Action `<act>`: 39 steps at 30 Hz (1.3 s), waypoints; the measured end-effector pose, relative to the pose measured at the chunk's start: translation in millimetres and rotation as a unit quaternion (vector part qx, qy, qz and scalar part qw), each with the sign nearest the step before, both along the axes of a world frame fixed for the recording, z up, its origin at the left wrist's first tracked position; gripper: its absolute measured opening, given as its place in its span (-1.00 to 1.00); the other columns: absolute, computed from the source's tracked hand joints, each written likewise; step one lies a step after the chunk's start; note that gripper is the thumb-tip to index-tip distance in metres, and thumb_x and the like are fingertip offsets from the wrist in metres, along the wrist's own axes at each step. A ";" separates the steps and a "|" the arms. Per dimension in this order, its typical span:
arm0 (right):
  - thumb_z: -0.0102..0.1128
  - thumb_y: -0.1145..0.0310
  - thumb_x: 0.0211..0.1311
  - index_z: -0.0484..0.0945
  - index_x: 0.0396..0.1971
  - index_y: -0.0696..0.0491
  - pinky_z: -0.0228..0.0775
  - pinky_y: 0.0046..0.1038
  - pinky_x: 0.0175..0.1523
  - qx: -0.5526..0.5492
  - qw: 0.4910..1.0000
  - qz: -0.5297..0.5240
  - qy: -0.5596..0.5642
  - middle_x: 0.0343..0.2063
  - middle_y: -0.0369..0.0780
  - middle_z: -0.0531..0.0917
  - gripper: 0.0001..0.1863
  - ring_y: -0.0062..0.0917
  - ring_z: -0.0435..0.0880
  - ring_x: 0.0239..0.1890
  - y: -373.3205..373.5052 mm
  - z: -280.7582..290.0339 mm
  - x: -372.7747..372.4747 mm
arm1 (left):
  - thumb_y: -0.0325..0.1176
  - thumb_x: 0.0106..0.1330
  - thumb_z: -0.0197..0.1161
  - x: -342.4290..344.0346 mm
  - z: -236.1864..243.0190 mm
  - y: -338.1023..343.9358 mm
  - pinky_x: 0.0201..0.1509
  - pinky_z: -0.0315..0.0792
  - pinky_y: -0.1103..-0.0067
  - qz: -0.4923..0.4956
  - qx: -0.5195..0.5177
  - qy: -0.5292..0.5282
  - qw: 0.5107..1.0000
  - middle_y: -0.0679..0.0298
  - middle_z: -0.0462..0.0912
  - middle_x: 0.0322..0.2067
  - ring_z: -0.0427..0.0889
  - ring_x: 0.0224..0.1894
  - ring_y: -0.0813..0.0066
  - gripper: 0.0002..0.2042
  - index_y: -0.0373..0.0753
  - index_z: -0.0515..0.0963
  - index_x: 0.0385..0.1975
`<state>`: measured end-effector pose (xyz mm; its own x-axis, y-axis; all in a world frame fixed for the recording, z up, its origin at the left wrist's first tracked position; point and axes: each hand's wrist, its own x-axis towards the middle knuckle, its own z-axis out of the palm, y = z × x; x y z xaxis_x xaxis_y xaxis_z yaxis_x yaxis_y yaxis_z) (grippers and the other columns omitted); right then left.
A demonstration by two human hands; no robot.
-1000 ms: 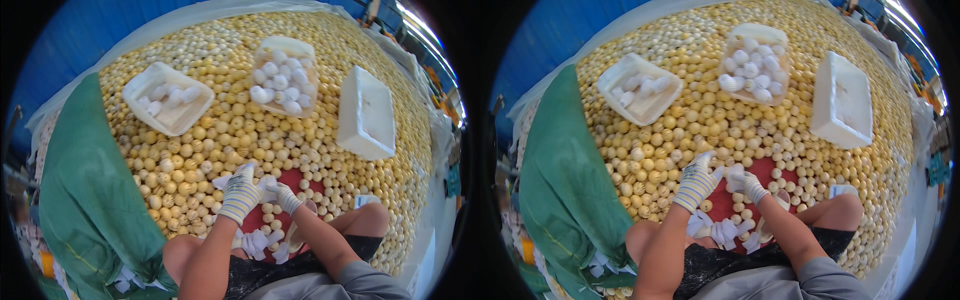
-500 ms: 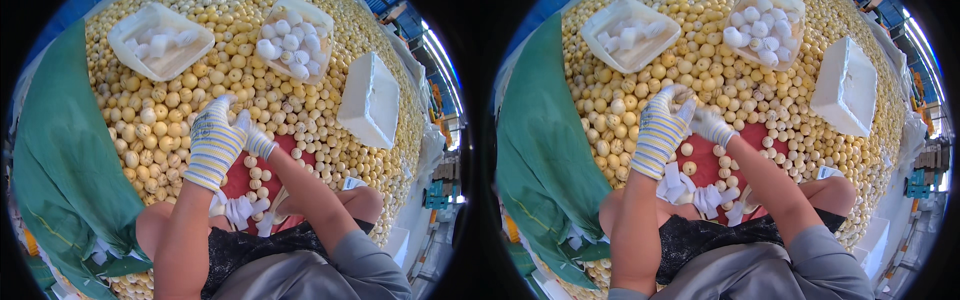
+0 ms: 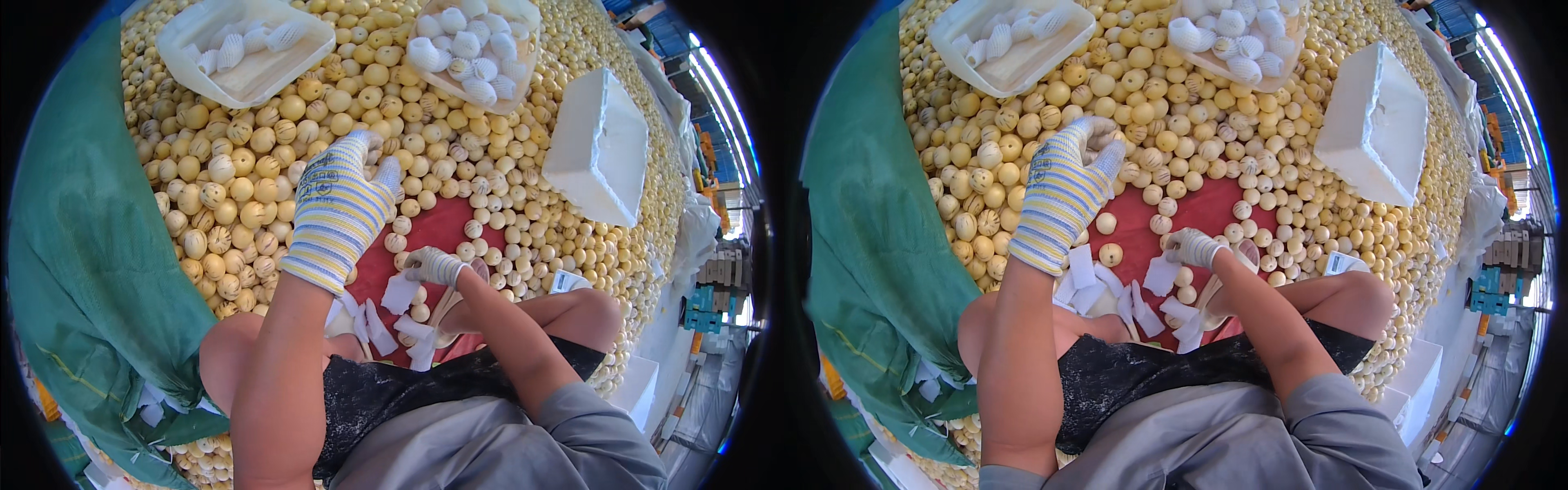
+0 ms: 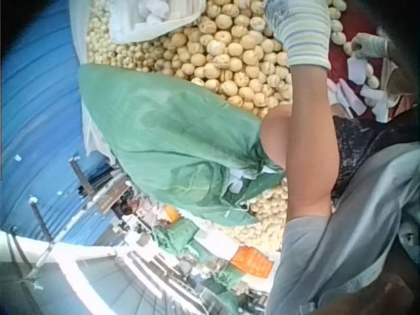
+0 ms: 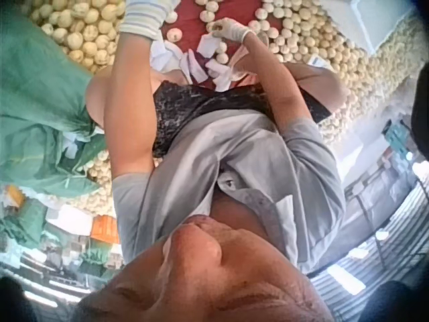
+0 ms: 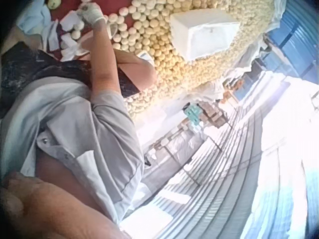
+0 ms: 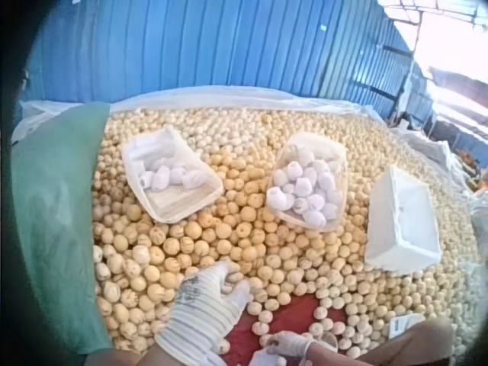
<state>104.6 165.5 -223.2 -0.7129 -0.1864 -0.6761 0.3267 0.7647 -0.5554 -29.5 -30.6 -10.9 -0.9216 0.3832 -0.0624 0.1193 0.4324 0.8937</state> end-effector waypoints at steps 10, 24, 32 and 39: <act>0.21 0.26 0.29 0.55 -0.18 0.19 0.45 -0.60 -0.27 -0.228 0.902 -0.318 0.181 -0.44 -0.34 0.59 -0.72 -0.71 0.52 -0.43 51.8 126.2 -2.9 | -0.23 0.19 0.33 17.8 -25.8 25.6 -0.43 0.52 0.57 -0.125 -0.170 -0.089 0.973 0.15 0.65 -0.30 0.60 -0.45 0.51 -0.54 -0.32 0.48 0.06; 0.26 0.32 0.22 0.56 -0.20 0.20 0.45 -0.55 -0.23 -0.136 0.898 -0.289 0.304 -0.42 -0.26 0.63 -0.73 -0.68 0.56 -0.37 27.5 186.8 10.7 | -0.54 0.12 0.32 37.9 -24.7 51.9 -0.07 0.54 0.58 -0.186 0.002 -0.114 0.976 0.13 0.63 -0.17 0.62 -0.17 0.47 -0.60 -0.37 0.49 0.00; 0.27 0.29 0.23 0.60 -0.21 0.19 0.43 -0.58 -0.23 -0.289 0.826 -0.360 0.323 -0.43 -0.35 0.61 -0.73 -0.74 0.53 -0.36 8.6 192.9 13.0 | -0.46 0.16 0.36 33.5 -35.5 56.3 -0.19 0.55 0.62 -0.092 0.018 -0.084 0.992 0.16 0.61 -0.22 0.60 -0.26 0.55 -0.54 -0.37 0.43 0.08; 0.29 0.25 0.23 0.56 -0.07 0.20 0.45 -0.56 -0.07 -0.416 0.775 -0.387 0.277 -0.31 -0.31 0.66 -0.62 -0.68 0.57 -0.24 14.2 180.8 14.0 | -0.35 0.21 0.33 35.2 -19.2 51.5 -0.20 0.52 0.63 -0.126 0.126 -0.211 0.961 0.16 0.61 -0.17 0.60 -0.23 0.51 -0.51 -0.33 0.40 0.12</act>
